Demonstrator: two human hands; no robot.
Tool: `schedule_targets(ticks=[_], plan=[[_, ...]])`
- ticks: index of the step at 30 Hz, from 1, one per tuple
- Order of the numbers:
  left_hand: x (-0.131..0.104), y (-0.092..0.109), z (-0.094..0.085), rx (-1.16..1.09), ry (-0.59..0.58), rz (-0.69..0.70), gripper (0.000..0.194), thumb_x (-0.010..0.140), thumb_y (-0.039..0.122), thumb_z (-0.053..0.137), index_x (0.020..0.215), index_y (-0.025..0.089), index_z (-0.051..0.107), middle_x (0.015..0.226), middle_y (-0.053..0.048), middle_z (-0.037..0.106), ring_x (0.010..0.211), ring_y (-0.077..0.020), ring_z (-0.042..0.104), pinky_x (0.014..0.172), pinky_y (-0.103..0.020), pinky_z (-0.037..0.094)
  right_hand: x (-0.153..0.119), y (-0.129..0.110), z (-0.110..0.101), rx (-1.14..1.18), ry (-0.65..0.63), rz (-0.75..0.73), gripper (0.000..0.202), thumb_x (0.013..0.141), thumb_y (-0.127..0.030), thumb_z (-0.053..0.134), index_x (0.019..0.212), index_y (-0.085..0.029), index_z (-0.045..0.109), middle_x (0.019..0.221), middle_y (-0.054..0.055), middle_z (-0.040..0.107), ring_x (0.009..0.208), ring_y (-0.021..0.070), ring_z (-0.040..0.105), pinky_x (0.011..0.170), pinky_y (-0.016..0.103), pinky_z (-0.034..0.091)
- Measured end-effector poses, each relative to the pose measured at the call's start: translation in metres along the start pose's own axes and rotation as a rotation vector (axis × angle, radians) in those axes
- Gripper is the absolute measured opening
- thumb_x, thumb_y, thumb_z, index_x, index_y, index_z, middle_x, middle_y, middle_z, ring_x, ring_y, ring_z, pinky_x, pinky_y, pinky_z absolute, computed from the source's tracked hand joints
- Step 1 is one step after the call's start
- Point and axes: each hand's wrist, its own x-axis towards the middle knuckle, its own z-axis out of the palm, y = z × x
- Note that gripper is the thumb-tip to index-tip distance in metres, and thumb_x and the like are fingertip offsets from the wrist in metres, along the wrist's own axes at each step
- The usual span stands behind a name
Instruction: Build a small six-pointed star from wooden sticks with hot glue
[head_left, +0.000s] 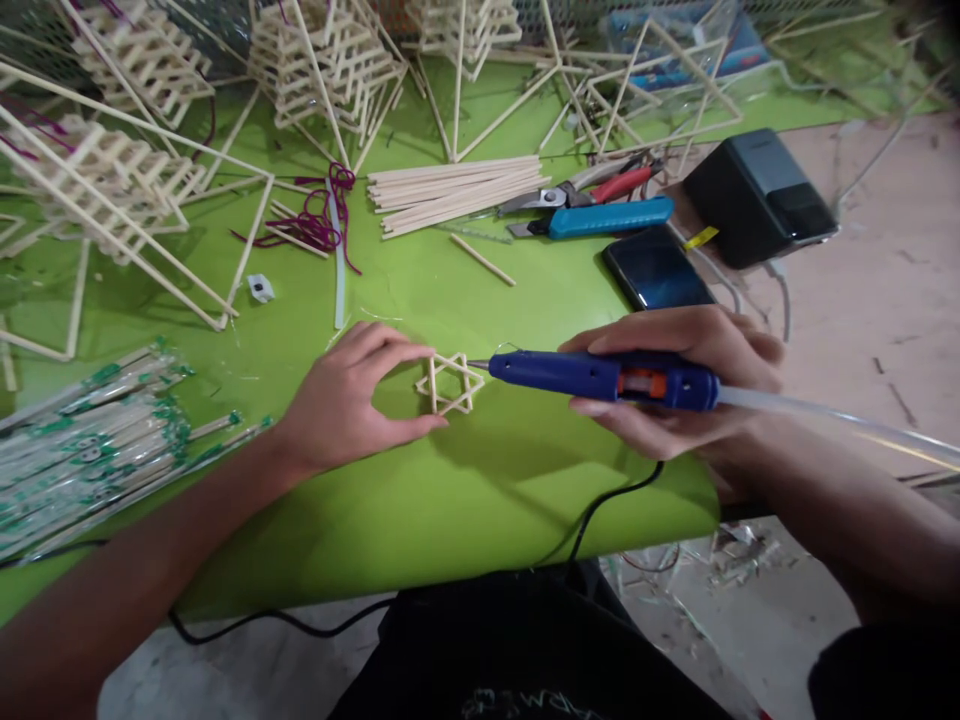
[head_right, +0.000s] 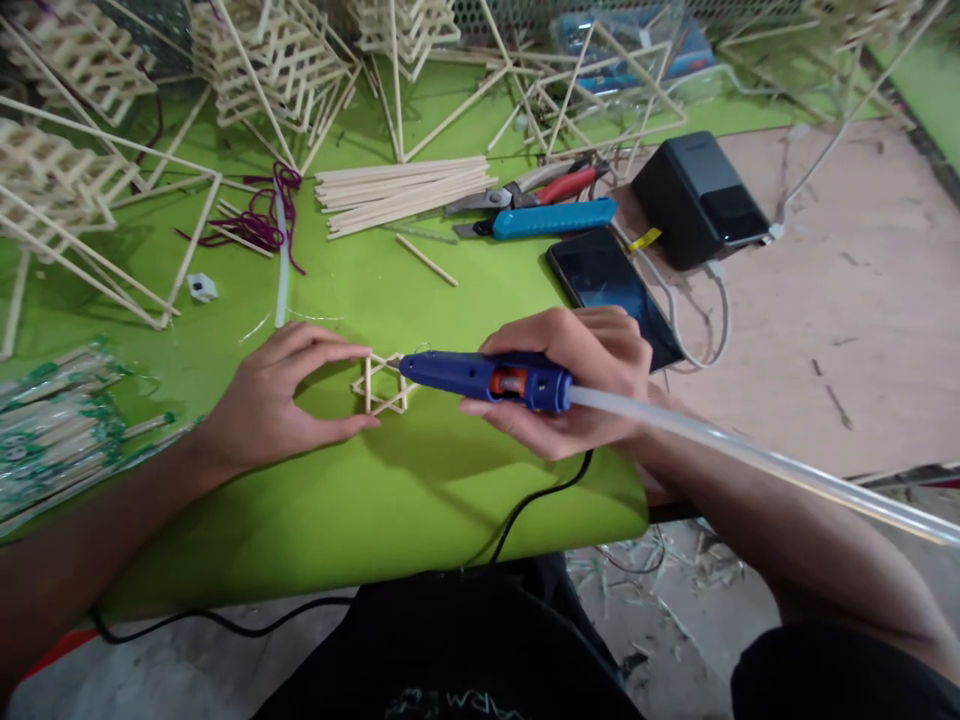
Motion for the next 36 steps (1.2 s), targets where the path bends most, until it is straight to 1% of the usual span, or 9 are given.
schedule_targets(ticks=[2, 5, 9, 12, 14, 17, 20, 26, 36], plan=[[-0.001, -0.001, 0.000, 0.005, -0.011, 0.010, 0.070, 0.076, 0.064, 0.078, 0.127, 0.019, 0.062, 0.112, -0.008, 0.063, 0.103, -0.0250, 0.060, 0.089, -0.043, 0.055, 0.002, -0.002, 0.002, 0.022, -0.016, 0.126, 0.025, 0.083, -0.044, 0.075, 0.098, -0.028, 0.063, 0.075, -0.003, 0.072, 0.053, 0.0118, 0.061, 0.051, 0.028, 0.050], [-0.002, -0.004, 0.000, 0.009, -0.023, 0.028, 0.079, 0.073, 0.074, 0.074, 0.128, 0.018, 0.062, 0.113, -0.009, 0.062, 0.103, -0.0260, 0.060, 0.089, -0.045, 0.055, 0.006, -0.002, 0.004, 0.155, -0.075, 0.302, 0.023, 0.084, -0.041, 0.075, 0.100, -0.028, 0.066, 0.087, -0.001, 0.074, 0.063, 0.0138, 0.066, 0.056, 0.029, 0.052], [-0.004, -0.005, 0.000, 0.011, -0.032, 0.021, 0.075, 0.075, 0.072, 0.074, 0.128, 0.019, 0.062, 0.114, -0.009, 0.062, 0.104, -0.0260, 0.060, 0.090, -0.046, 0.056, 0.006, 0.001, 0.012, 0.467, -0.155, 0.630, 0.025, 0.087, -0.042, 0.073, 0.106, -0.028, 0.068, 0.085, 0.001, 0.074, 0.068, 0.0181, 0.070, 0.059, 0.033, 0.054], [-0.005, -0.005, 0.000, 0.002, -0.051, -0.001, 0.070, 0.079, 0.067, 0.073, 0.129, 0.020, 0.062, 0.118, -0.010, 0.061, 0.107, -0.0263, 0.060, 0.094, -0.047, 0.056, 0.005, 0.006, 0.018, 0.614, -0.187, 0.760, 0.025, 0.088, -0.046, 0.072, 0.102, -0.025, 0.070, 0.085, 0.002, 0.075, 0.068, 0.0194, 0.071, 0.060, 0.034, 0.056], [-0.006, -0.004, -0.001, -0.013, -0.069, -0.026, 0.067, 0.081, 0.065, 0.072, 0.130, 0.020, 0.062, 0.120, -0.010, 0.061, 0.109, -0.0266, 0.059, 0.095, -0.048, 0.056, 0.005, 0.009, 0.020, 0.551, -0.213, 0.740, 0.026, 0.088, -0.047, 0.072, 0.099, -0.024, 0.072, 0.085, 0.002, 0.074, 0.070, 0.0193, 0.070, 0.061, 0.033, 0.054], [-0.007, -0.003, -0.002, -0.042, -0.091, -0.053, 0.066, 0.082, 0.062, 0.071, 0.132, 0.021, 0.061, 0.122, -0.010, 0.060, 0.111, -0.0273, 0.059, 0.096, -0.050, 0.056, 0.008, 0.013, 0.023, 0.355, -0.220, 0.545, 0.025, 0.090, -0.044, 0.070, 0.102, -0.022, 0.073, 0.088, 0.003, 0.072, 0.078, 0.0196, 0.068, 0.066, 0.032, 0.051], [-0.008, -0.003, -0.002, -0.062, -0.096, -0.052, 0.065, 0.082, 0.059, 0.071, 0.134, 0.021, 0.060, 0.124, -0.010, 0.060, 0.113, -0.0279, 0.058, 0.097, -0.051, 0.056, 0.012, 0.015, 0.028, 0.273, -0.210, 0.384, 0.028, 0.093, -0.042, 0.065, 0.112, -0.022, 0.071, 0.096, 0.005, 0.071, 0.086, 0.0206, 0.066, 0.075, 0.034, 0.052], [-0.009, -0.003, -0.001, -0.073, -0.085, -0.043, 0.064, 0.084, 0.061, 0.069, 0.134, 0.021, 0.060, 0.123, -0.010, 0.060, 0.112, -0.0273, 0.058, 0.097, -0.050, 0.057, 0.013, 0.015, 0.044, 0.237, -0.206, 0.338, 0.040, 0.094, -0.042, 0.065, 0.128, -0.021, 0.065, 0.098, 0.006, 0.070, 0.084, 0.0189, 0.066, 0.074, 0.031, 0.052], [-0.008, -0.002, -0.002, -0.068, -0.088, -0.026, 0.065, 0.085, 0.058, 0.069, 0.134, 0.017, 0.059, 0.123, -0.011, 0.060, 0.113, -0.0259, 0.057, 0.099, -0.047, 0.056, -0.004, 0.018, 0.041, 0.184, -0.207, 0.308, 0.033, 0.092, -0.038, 0.066, 0.121, -0.020, 0.066, 0.099, 0.007, 0.070, 0.083, 0.0193, 0.067, 0.074, 0.030, 0.053]])
